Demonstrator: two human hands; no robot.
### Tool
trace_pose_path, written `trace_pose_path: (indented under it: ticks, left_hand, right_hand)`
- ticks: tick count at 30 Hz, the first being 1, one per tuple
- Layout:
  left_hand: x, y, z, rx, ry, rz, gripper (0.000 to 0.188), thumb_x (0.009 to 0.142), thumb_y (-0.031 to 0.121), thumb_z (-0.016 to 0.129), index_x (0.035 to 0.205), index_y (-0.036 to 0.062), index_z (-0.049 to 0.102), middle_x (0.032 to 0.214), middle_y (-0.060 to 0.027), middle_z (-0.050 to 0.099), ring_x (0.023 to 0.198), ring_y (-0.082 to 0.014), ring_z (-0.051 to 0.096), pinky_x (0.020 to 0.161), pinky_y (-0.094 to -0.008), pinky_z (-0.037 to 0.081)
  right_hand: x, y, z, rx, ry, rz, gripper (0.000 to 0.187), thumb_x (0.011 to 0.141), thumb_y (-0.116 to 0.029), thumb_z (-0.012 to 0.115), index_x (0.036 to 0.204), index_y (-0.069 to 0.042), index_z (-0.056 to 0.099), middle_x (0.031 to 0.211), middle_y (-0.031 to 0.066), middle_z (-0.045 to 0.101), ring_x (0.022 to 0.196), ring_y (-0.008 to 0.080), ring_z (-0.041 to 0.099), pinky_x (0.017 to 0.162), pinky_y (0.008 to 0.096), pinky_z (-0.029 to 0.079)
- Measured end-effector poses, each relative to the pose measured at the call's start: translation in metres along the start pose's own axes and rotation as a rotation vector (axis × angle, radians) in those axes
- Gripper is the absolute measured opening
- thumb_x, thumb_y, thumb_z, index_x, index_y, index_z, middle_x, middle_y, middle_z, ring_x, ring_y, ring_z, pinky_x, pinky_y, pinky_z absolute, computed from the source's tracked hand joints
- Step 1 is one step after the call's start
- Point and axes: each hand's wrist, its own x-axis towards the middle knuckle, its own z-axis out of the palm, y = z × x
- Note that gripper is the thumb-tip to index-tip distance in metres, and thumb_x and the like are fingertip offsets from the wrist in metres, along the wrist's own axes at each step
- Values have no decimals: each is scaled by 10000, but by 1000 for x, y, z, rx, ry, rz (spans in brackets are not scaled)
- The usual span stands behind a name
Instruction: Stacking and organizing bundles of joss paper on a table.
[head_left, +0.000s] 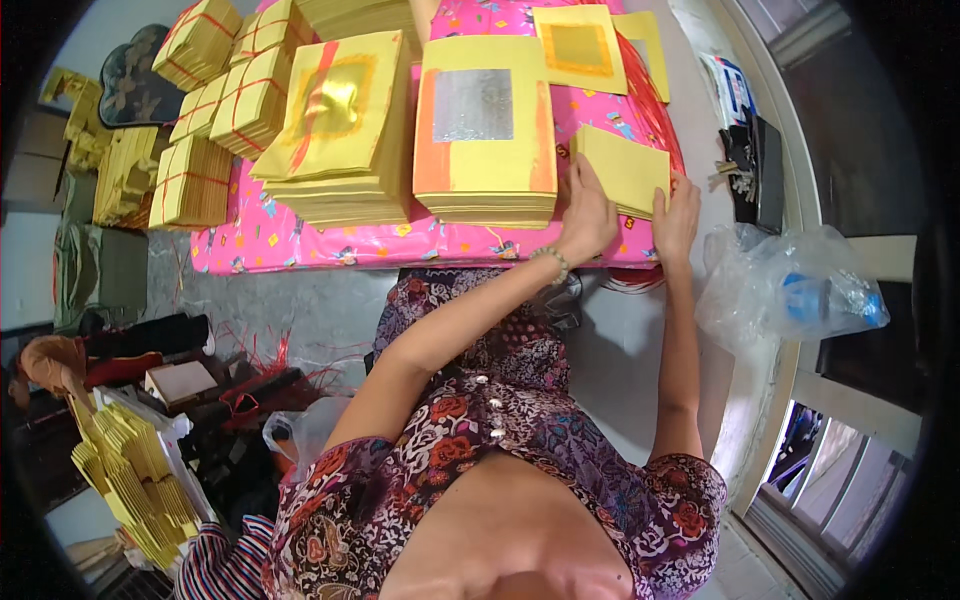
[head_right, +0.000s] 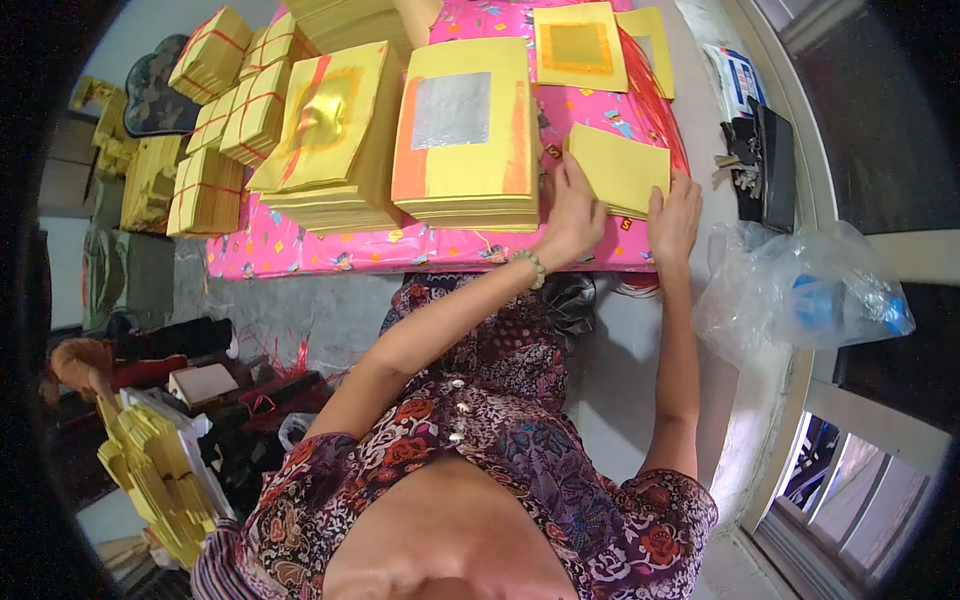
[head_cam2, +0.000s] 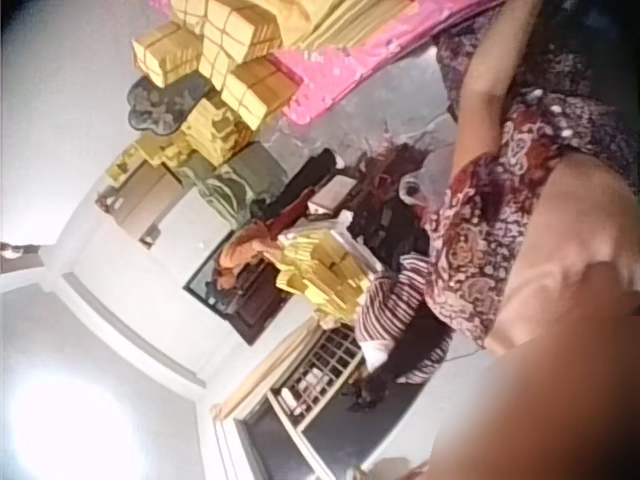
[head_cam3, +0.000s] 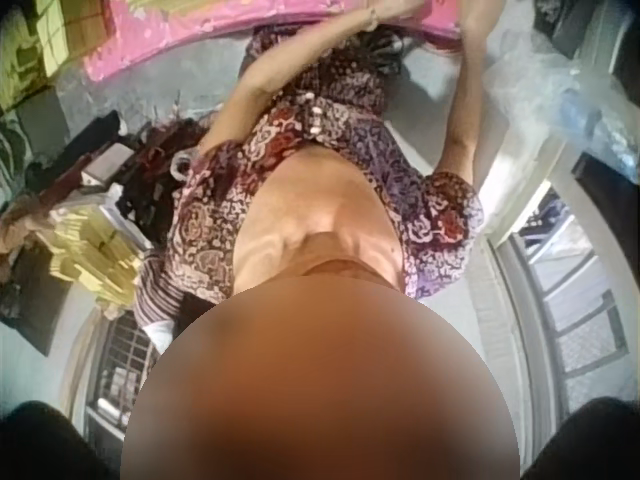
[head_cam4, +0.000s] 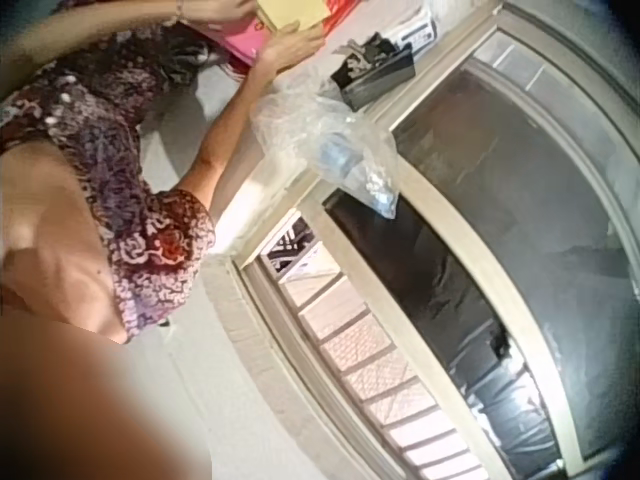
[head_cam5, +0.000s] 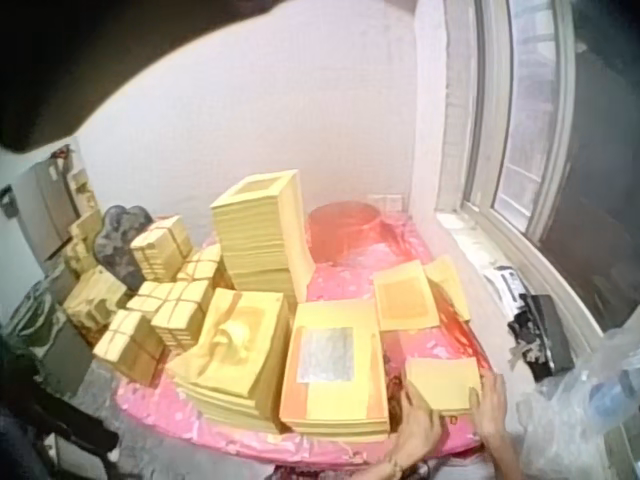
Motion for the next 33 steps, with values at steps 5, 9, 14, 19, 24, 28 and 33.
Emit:
trace_pose_path:
  ticks: [5,9,14,19,24,28,33]
  left_hand:
    - [-31,27,-14,82,-23,97,901,871,127,644,1450,-210,43,1459,-451,154,1388,-582,182,1176,-550,202]
    - [-58,45,-57,16,-187,175,815,871,105,654,1479,-144,172,1472,-373,239,1370,-521,263,1166,-510,252]
    - [-65,61,-133,-42,-198,299,548,888,59,637,1403,19,452,1321,-227,485,1231,-395,496,1050,-430,421]
    - [-51,46,-182,165,-4,391,367,840,40,689,1203,69,648,1127,-132,622,1108,-322,569,933,-405,479]
    - [-33,18,-199,403,150,452,398,778,89,782,1163,100,684,1134,-91,642,1082,-302,579,921,-411,486]
    - [-26,8,-203,378,100,393,354,769,149,805,1108,94,720,1129,-81,679,1062,-288,597,922,-405,497]
    - [-22,5,-208,360,75,406,273,777,167,805,1039,107,758,1102,-68,704,1036,-271,608,908,-397,508]
  right_hand:
    - [10,-16,-21,94,124,-158,347,923,-88,604,1257,-10,546,1144,201,549,1099,373,538,971,455,431]
    - [21,-52,-47,228,101,-201,261,947,-112,594,1194,-29,608,1137,166,575,1091,327,572,940,411,461]
    - [28,-101,-74,454,-67,-224,199,945,-121,617,1117,-29,653,1111,121,636,1058,276,617,916,377,482]
    - [24,-143,-80,506,-310,-589,264,863,-120,717,1105,-34,658,1093,123,665,1066,299,619,921,393,485]
    - [25,-155,-63,439,-324,-721,305,816,-182,762,1069,-41,667,1108,108,673,1064,307,615,911,402,501]
    - [28,-155,-60,373,-306,-799,287,813,-211,761,1035,-48,679,1115,85,688,1058,282,623,899,397,517]
    - [30,-153,-57,393,-309,-800,214,830,-206,750,960,-42,707,1069,83,706,1011,272,643,871,389,527]
